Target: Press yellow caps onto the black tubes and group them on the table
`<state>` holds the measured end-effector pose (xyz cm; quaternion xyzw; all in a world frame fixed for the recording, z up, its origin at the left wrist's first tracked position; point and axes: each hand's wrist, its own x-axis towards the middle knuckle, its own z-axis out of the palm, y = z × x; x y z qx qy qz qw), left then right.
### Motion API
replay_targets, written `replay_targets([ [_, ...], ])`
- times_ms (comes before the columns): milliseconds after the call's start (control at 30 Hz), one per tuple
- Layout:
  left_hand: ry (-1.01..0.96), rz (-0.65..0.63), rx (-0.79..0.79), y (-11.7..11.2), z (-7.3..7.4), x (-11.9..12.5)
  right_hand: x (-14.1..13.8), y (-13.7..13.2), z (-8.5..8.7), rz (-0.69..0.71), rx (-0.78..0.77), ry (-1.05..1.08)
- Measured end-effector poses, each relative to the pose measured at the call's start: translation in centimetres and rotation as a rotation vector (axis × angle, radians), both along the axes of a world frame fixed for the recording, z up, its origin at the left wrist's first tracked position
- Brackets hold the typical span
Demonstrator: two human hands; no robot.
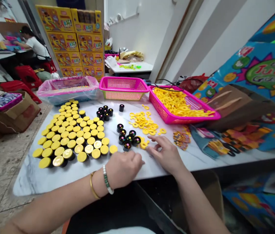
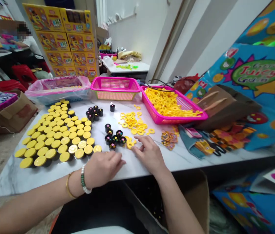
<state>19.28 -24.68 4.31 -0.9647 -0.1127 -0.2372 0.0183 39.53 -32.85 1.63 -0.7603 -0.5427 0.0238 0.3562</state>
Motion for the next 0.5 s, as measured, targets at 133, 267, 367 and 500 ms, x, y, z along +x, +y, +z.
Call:
replay_targets([
  [133,-0.006,0.395,-0.11,-0.5,1.0,-0.9,-0.7,0.3,-0.5,0.026,-0.068,-0.108],
  [267,0.168,0.618,-0.181,-1.3,0.6,-0.6,-1.0,0.5,-1.4,-0.021,-0.049,-0.143],
  [367,0.231,0.67,-0.239,-1.7,0.4,0.4,-0.8,0.5,-1.8,-0.037,0.038,-0.095],
  [500,0.253,0.702,-0.303,-1.5,0.5,1.7,-0.4,0.4,-2.1,-0.057,0.23,-0.011],
])
